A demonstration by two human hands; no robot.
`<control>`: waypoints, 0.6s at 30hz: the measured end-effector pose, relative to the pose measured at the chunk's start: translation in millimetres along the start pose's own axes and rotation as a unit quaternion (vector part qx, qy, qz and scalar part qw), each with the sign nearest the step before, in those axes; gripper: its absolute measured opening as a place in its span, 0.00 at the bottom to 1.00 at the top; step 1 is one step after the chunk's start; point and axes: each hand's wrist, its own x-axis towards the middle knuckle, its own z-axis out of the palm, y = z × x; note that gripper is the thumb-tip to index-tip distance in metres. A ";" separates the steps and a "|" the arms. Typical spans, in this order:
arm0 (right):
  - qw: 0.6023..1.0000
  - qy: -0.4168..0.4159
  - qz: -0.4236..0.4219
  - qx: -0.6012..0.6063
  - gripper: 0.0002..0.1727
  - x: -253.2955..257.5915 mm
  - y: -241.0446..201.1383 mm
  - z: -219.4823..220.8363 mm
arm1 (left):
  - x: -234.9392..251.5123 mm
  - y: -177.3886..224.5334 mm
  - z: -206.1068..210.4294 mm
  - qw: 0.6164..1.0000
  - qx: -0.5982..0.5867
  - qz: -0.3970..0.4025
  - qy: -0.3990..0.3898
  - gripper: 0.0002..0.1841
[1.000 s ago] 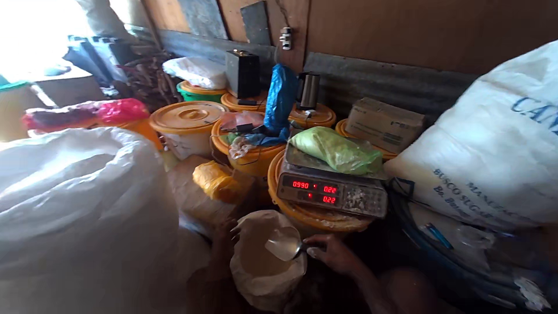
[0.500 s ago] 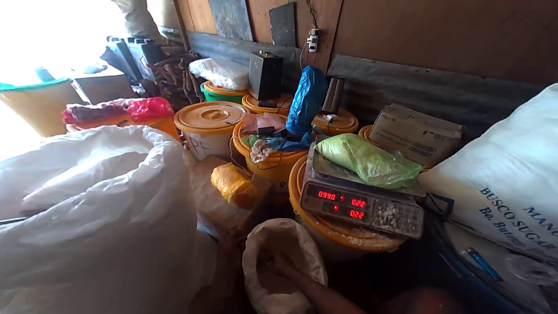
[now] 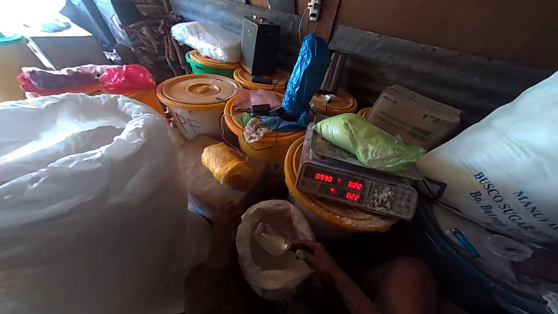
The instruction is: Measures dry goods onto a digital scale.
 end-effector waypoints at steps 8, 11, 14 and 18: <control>0.985 0.082 -0.120 0.088 0.18 -124.6 -45.7 -63.3 | -10.8 -6.2 -1.8 1.000 0.001 0.017 -0.008 0.19; 0.971 0.158 -0.166 0.073 0.16 -177.8 -80.0 -96.1 | -12.4 -9.3 -1.3 0.999 0.014 0.029 -0.024 0.18; 0.950 0.224 -0.213 0.043 0.16 -220.9 -101.6 -139.7 | -14.0 -13.2 0.5 0.999 0.023 0.025 -0.025 0.17; 0.913 0.350 -0.207 -0.041 0.17 -258.4 -133.8 -186.2 | -14.0 -18.7 2.3 0.999 0.031 0.016 -0.038 0.17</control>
